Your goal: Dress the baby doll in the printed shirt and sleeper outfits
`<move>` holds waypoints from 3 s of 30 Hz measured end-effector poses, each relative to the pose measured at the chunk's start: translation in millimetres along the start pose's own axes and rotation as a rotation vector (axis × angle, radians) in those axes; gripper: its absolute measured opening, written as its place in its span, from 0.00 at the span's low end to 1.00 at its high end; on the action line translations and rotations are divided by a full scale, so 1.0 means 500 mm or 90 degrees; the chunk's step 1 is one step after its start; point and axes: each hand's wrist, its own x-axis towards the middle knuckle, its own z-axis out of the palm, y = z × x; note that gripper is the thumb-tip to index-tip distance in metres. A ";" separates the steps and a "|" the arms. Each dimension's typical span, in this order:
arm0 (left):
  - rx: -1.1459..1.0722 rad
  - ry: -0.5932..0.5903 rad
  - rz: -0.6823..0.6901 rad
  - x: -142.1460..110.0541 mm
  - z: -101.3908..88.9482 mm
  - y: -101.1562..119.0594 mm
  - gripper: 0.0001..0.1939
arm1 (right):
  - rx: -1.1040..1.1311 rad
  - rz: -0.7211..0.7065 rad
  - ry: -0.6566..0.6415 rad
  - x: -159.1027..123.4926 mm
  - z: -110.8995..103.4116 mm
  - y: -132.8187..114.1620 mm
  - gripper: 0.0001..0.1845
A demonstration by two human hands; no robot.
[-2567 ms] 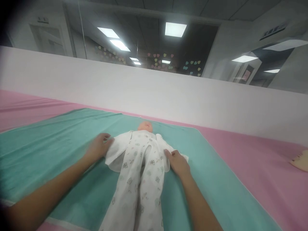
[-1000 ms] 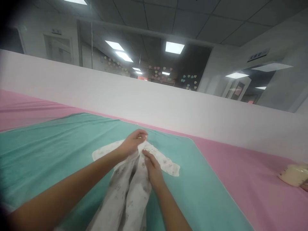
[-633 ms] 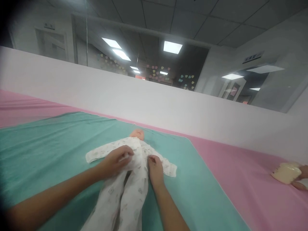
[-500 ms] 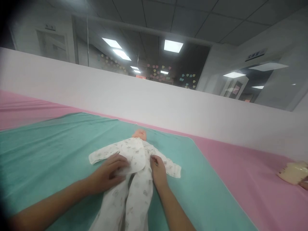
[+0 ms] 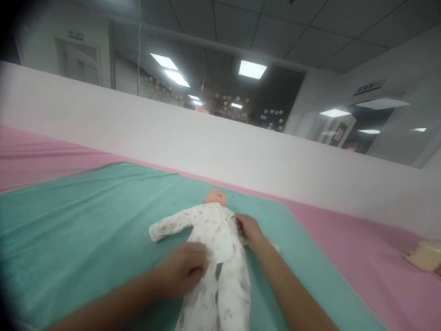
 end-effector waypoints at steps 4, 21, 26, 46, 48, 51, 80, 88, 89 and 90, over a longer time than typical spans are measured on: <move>0.035 0.012 -0.037 -0.001 0.005 0.001 0.06 | -0.038 -0.009 0.001 0.041 0.020 -0.046 0.11; -0.058 -0.024 -0.108 0.009 -0.003 0.009 0.14 | -0.255 -0.192 0.013 0.065 0.096 -0.035 0.14; -0.177 0.060 -0.247 0.018 -0.003 0.004 0.20 | -0.214 -0.195 0.021 0.078 0.086 -0.020 0.14; -0.073 0.133 -0.506 0.238 0.036 -0.200 0.08 | -0.020 -0.211 0.016 0.091 0.083 -0.006 0.12; -0.090 0.161 -0.498 0.237 0.039 -0.205 0.09 | -0.037 -0.214 0.026 0.083 0.085 -0.011 0.11; -0.135 0.209 -0.498 0.241 0.038 -0.205 0.10 | -0.060 -0.213 0.047 0.071 0.087 -0.019 0.10; -0.401 0.230 -0.535 0.239 0.015 -0.172 0.10 | -0.115 -0.263 0.027 0.041 0.093 -0.049 0.14; -0.410 0.245 -0.595 0.231 0.017 -0.186 0.09 | -0.220 -0.305 -0.111 0.022 0.088 -0.080 0.12; -0.410 0.248 -0.598 0.231 0.018 -0.188 0.09 | -0.213 -0.297 -0.104 0.024 0.087 -0.079 0.13; -0.411 0.251 -0.602 0.230 0.019 -0.189 0.10 | -0.201 -0.289 -0.093 0.026 0.087 -0.076 0.14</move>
